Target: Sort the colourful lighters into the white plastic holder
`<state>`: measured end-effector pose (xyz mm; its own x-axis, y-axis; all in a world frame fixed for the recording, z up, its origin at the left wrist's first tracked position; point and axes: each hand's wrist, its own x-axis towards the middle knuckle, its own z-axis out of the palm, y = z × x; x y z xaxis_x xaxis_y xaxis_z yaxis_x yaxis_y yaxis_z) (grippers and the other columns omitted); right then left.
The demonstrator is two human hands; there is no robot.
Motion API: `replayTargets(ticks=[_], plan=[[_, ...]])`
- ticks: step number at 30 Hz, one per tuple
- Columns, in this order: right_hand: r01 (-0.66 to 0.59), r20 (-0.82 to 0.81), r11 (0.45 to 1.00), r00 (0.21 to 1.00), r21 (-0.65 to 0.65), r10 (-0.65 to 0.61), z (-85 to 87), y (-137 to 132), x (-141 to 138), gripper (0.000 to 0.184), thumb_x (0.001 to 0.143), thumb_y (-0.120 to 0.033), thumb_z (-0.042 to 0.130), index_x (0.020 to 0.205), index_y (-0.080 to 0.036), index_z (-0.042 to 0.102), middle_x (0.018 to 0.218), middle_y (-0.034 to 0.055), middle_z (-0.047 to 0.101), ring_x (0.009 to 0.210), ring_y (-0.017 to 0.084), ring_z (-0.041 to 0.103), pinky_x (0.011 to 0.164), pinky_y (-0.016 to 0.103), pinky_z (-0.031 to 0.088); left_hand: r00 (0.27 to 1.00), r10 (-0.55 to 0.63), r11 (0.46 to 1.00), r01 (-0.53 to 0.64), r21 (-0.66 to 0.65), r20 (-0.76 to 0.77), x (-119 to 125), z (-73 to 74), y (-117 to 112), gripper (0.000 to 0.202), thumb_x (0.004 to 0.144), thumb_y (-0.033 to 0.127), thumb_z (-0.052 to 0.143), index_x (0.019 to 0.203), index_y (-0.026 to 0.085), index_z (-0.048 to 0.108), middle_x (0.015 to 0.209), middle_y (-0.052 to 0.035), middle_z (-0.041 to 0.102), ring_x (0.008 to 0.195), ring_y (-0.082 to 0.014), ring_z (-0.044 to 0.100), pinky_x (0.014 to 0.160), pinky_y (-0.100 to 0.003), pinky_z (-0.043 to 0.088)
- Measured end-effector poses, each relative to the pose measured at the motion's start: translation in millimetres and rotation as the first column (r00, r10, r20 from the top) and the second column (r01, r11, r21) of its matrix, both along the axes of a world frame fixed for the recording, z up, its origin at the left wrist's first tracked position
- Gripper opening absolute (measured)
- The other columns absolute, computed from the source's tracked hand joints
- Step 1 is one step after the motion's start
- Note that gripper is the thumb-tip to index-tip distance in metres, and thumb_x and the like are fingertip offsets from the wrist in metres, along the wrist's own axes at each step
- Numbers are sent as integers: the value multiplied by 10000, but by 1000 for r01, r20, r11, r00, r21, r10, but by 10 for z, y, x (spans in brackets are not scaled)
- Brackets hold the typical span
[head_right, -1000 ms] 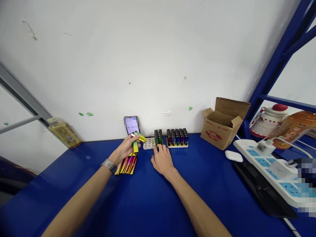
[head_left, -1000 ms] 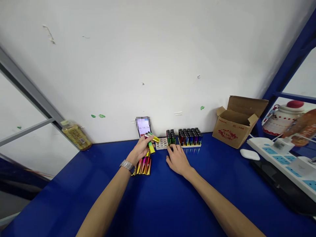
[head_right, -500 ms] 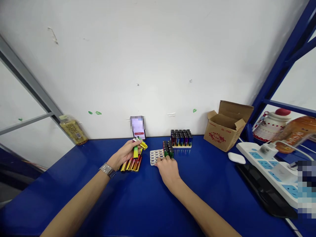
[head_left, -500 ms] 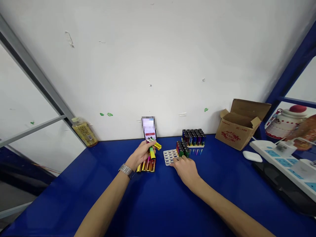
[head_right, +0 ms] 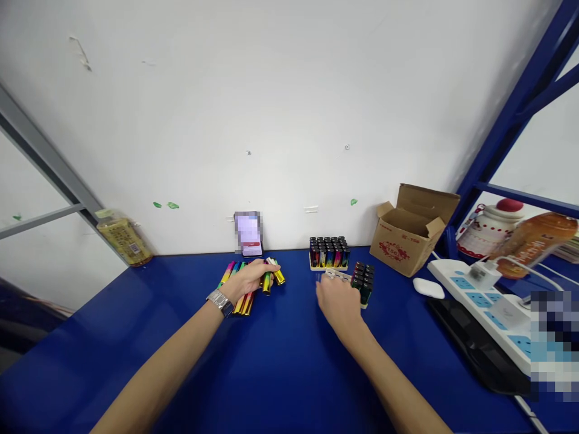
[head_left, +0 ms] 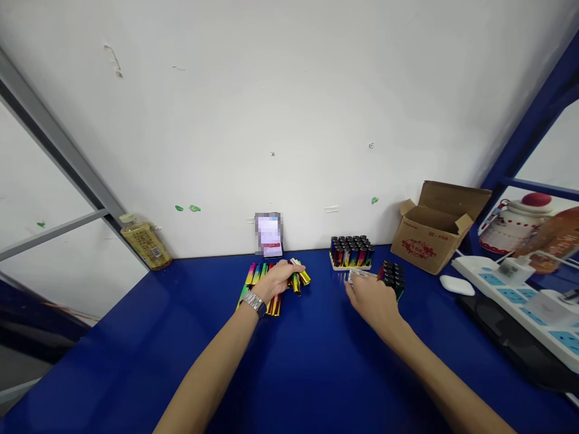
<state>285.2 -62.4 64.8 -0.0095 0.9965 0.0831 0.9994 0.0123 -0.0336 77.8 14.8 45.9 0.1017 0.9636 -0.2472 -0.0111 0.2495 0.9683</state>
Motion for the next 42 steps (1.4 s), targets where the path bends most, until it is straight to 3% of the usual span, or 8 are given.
replayTargets(ticks=[3, 5, 9, 13, 20, 31, 37, 42], plan=[[-261, -112, 965, 958, 37, 264, -48, 153, -198, 265, 948, -283, 388, 994, -164, 621, 848, 121, 674, 801, 260, 667, 668, 330, 469, 994, -28, 996, 18, -90, -106, 75, 81, 94, 281, 598, 158, 795, 667, 175, 524, 520, 7, 576, 486, -148, 557, 443, -240, 400], [-392, -180, 911, 894, 129, 410, -154, 311, -326, 277, 939, -248, 408, 1135, -142, 573, 1026, 140, 652, 995, 260, 617, 803, 345, 464, 984, -42, 991, 19, -131, -174, 118, 138, 144, 270, 592, 138, 780, 650, 172, 519, 501, 9, 562, 474, -146, 542, 427, -236, 371], [-481, -290, 850, 800, 215, 526, -384, 595, -459, 401, 954, -216, 365, 1325, -93, 454, 1313, 166, 536, 1212, 241, 483, 982, 355, 387, 952, -31, 989, -14, -144, -306, 142, 180, 196, 296, 603, 103, 738, 581, 187, 455, 413, 63, 423, 411, -110, 431, 405, -233, 295], [-461, -314, 866, 807, 195, 500, -480, 657, -446, 487, 946, -200, 346, 1420, -90, 362, 1223, 154, 575, 1118, 252, 513, 948, 368, 394, 920, -16, 992, -33, -118, -391, 105, 141, 190, 360, 623, 133, 742, 572, 202, 393, 419, 89, 340, 411, -88, 369, 409, -225, 255], [-412, -232, 894, 865, 176, 445, -477, 590, -438, 396, 943, -237, 382, 1290, -150, 552, 1006, 123, 596, 946, 245, 523, 874, 357, 393, 828, 0, 997, -43, -64, -560, 176, 126, 163, 332, 732, 245, 694, 622, 202, 384, 495, 71, 386, 460, -88, 405, 433, -213, 290], [-339, -265, 909, 879, 242, 397, -506, 552, -442, 404, 932, -198, 346, 1281, -139, 542, 1230, 142, 549, 1084, 269, 498, 930, 384, 386, 449, 16, 990, 116, 76, -894, 195, 116, 199, 317, 837, 451, 581, 780, 140, 574, 669, -67, 647, 537, -176, 610, 491, -245, 407], [-386, -238, 895, 868, 226, 435, -512, 531, -453, 396, 914, -196, 377, 1264, -139, 554, 1284, 142, 530, 1137, 275, 491, 985, 403, 365, 238, 95, 968, 206, 145, -967, 167, 145, 273, 276, 928, 333, 478, 984, 84, 581, 998, -203, 674, 959, -266, 661, 762, -295, 469], [-391, -239, 889, 863, 239, 444, -495, 520, -443, 384, 918, -193, 377, 1255, -143, 554, 1276, 149, 533, 1156, 269, 485, 982, 401, 377, 140, 119, 950, 273, 154, -983, 186, 126, 301, 286, 944, 313, 445, 1063, 81, 563, 1024, -208, 664, 994, -276, 655, 821, -328, 467]])
